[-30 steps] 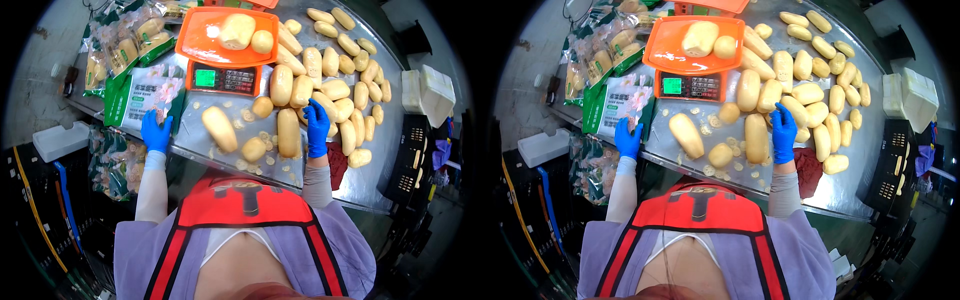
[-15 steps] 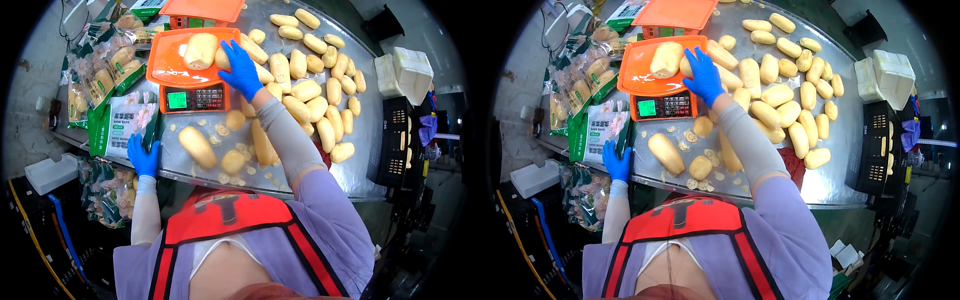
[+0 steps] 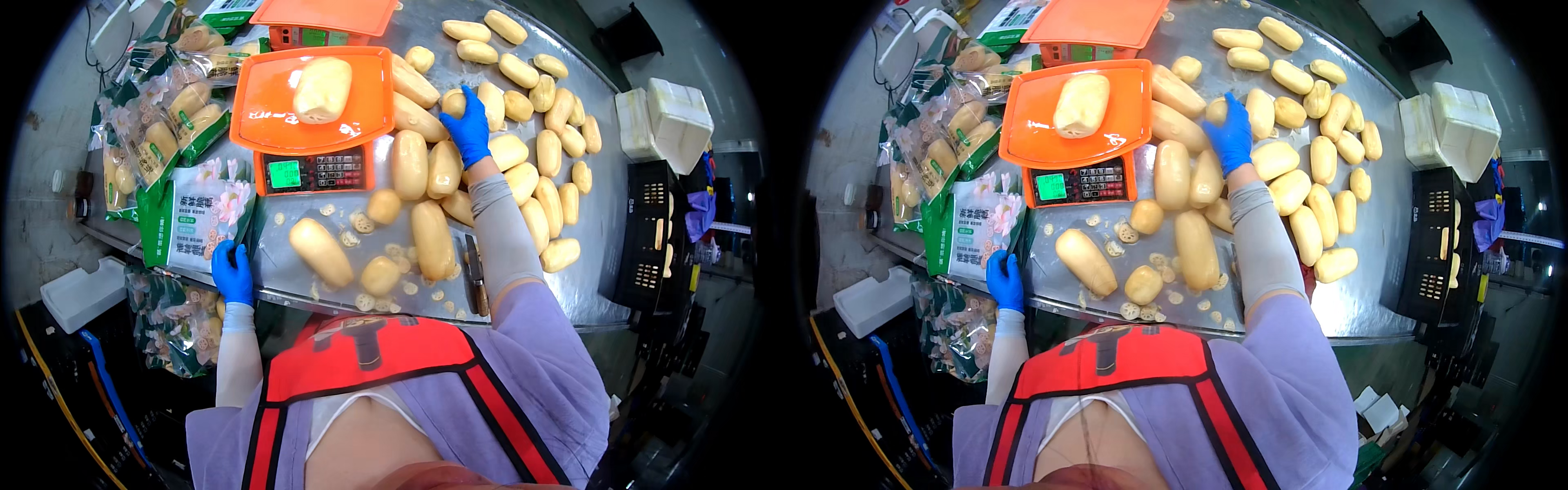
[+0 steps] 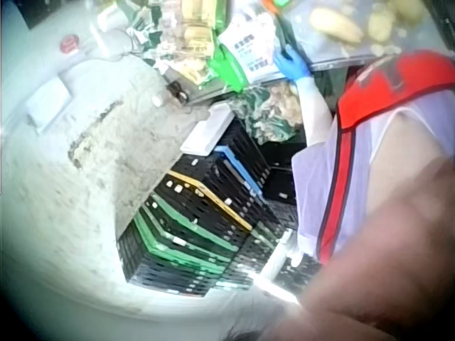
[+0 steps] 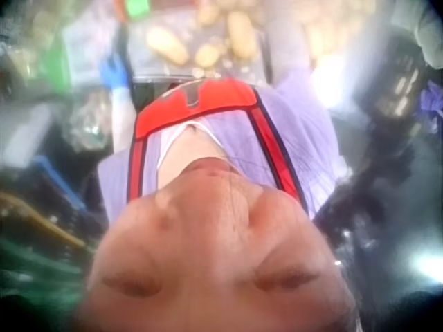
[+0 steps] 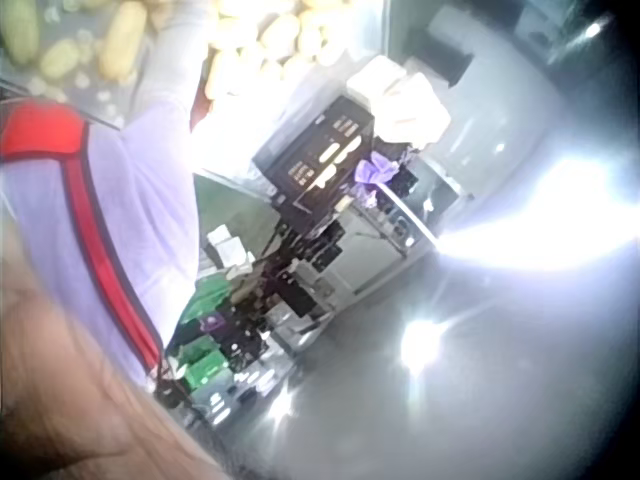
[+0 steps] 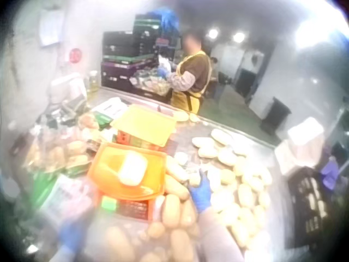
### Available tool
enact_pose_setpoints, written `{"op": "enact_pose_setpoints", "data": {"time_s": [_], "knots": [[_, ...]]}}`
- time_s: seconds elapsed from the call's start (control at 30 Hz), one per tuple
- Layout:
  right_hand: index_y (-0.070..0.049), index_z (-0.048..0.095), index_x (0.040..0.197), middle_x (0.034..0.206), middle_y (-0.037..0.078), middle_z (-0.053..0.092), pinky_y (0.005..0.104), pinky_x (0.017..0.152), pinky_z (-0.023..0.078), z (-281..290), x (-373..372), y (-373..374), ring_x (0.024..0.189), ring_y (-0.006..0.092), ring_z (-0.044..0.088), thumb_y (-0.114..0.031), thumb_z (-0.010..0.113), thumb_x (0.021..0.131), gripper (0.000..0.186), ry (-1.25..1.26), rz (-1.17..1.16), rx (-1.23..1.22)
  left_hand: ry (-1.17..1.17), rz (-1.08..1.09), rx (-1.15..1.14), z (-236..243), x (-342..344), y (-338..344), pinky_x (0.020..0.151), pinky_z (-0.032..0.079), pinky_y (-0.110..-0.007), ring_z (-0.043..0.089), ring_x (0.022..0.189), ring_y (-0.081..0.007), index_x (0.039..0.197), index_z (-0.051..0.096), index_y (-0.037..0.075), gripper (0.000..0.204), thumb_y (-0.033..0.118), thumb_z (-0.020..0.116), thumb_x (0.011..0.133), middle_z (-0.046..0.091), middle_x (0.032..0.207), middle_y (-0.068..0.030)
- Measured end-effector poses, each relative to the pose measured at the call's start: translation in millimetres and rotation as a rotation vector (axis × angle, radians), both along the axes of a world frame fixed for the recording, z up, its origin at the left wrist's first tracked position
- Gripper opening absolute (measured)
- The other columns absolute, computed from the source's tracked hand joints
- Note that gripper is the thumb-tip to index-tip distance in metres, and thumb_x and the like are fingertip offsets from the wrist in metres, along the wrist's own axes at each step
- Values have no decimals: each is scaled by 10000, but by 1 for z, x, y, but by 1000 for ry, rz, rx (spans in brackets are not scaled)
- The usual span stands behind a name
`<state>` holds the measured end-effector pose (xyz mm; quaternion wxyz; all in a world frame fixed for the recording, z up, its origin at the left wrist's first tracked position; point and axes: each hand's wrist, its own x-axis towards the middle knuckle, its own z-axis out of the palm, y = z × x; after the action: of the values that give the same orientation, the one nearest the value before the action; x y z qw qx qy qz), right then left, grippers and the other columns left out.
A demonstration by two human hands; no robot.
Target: The person weighs peeled lotus roots on a scale, trims the ends using a knife, and places them into plastic bags on a work table.
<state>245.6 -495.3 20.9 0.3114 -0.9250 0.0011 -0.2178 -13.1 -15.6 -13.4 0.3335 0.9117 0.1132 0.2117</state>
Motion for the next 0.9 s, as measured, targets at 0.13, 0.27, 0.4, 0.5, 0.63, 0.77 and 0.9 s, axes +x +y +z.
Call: {"op": "enact_pose_setpoints", "data": {"time_s": [0.13,0.27,0.4,0.5,0.63,0.77,0.9], "knots": [[-71,435,1324,1271,215,492,422,1023,355,-5,2,-1,1186,374,457,-304,713,714,709,31,200,-82,-16,-12,7,-3,2,1,818,454,-360,584,859,-287,884,582,-10,139,117,624,844,615,925,-155],[-62,448,1313,1298,226,475,421,1028,346,-1,13,-6,1201,374,450,-337,684,754,665,91,229,-104,-20,-9,11,-4,1,2,814,454,-362,583,851,-292,879,580,-10,129,111,616,851,613,922,-158],[-26,559,1183,1151,199,589,393,954,410,13,26,-32,1084,345,548,-253,667,803,455,-76,168,61,-20,-11,2,-1,-1,0,817,449,-351,576,859,-269,889,581,-11,120,104,603,862,610,923,-144],[-74,532,1221,1179,187,569,397,934,425,13,40,-96,1083,352,536,-151,667,706,538,-71,50,-206,-13,-13,13,4,0,-2,823,444,-335,572,868,-249,890,583,-11,114,101,590,875,607,923,-133],[-133,452,1320,1348,181,439,424,991,396,-2,51,-159,1202,355,451,-166,694,692,673,134,-169,-608,0,-24,39,3,3,-4,839,443,-341,575,882,-264,901,586,-12,118,102,592,873,610,942,-140],[-206,354,1391,1420,126,357,439,979,417,-8,59,-158,1235,346,417,-193,708,709,769,326,-207,-720,19,-18,101,4,3,-3,845,447,-347,578,895,-266,918,589,-15,124,100,596,871,613,964,-144],[-223,349,1393,1400,90,387,441,951,443,-20,74,-172,1225,319,430,-227,735,700,794,341,-255,-727,23,-28,104,-1,5,0,842,449,-347,577,894,-262,923,590,-17,125,98,595,872,611,963,-143]]}}
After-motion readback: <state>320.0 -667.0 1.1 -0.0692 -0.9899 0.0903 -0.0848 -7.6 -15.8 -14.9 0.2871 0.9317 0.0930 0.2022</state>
